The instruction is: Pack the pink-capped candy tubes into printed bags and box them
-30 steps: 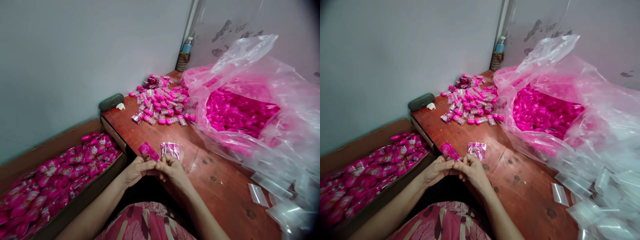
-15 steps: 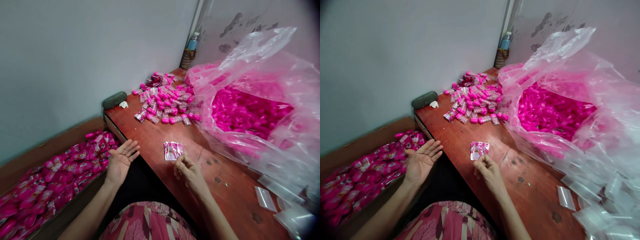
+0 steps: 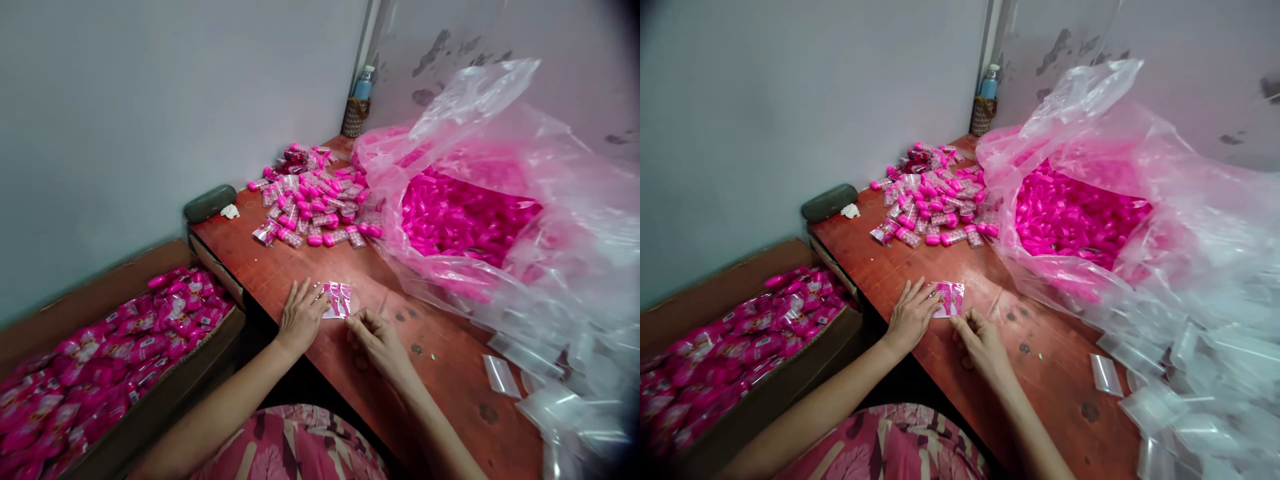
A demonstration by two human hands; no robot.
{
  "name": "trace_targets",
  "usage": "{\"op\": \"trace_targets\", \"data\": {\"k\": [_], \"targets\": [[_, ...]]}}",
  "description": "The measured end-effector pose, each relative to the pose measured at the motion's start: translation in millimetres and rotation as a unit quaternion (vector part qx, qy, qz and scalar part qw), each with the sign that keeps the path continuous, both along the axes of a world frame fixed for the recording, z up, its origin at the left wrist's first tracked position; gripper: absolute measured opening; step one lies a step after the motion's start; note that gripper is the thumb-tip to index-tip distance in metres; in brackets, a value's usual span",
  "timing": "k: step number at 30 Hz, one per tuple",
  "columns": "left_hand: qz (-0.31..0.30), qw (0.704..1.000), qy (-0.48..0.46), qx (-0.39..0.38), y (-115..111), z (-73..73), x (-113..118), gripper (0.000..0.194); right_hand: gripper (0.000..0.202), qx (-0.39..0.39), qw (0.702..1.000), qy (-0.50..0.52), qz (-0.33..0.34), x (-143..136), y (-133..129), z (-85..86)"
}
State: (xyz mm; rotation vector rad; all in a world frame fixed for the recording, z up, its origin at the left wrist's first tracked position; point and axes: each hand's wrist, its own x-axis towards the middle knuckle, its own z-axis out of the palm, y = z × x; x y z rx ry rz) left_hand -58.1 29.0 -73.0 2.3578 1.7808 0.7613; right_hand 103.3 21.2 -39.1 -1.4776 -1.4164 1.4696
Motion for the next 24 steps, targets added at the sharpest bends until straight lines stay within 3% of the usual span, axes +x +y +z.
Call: {"op": "trace_targets", "data": {"k": [4,12,19,24], "targets": [[0.001,1.0,-0.002,0.023,0,-3.4,4,0.025,0.027,0.126,0.982,-0.142,0.014,0,9,6.0],[0.007,0.999,-0.02,0.034,-1,-8.1,5,0.022,0.029,0.153,0.974,-0.168,0.015,-1,6,6.5],[0.008,0.998,0.054,0.034,6,-6.4,7,0.019,0.033,0.162,0.979,-0.107,-0.068,-14,17,-1.5],[-0.016,0.997,-0.011,0.073,5,-2.1,2,0.02,0.028,0.115,0.992,0.015,-0.047,-22,27,-5.9]]}}
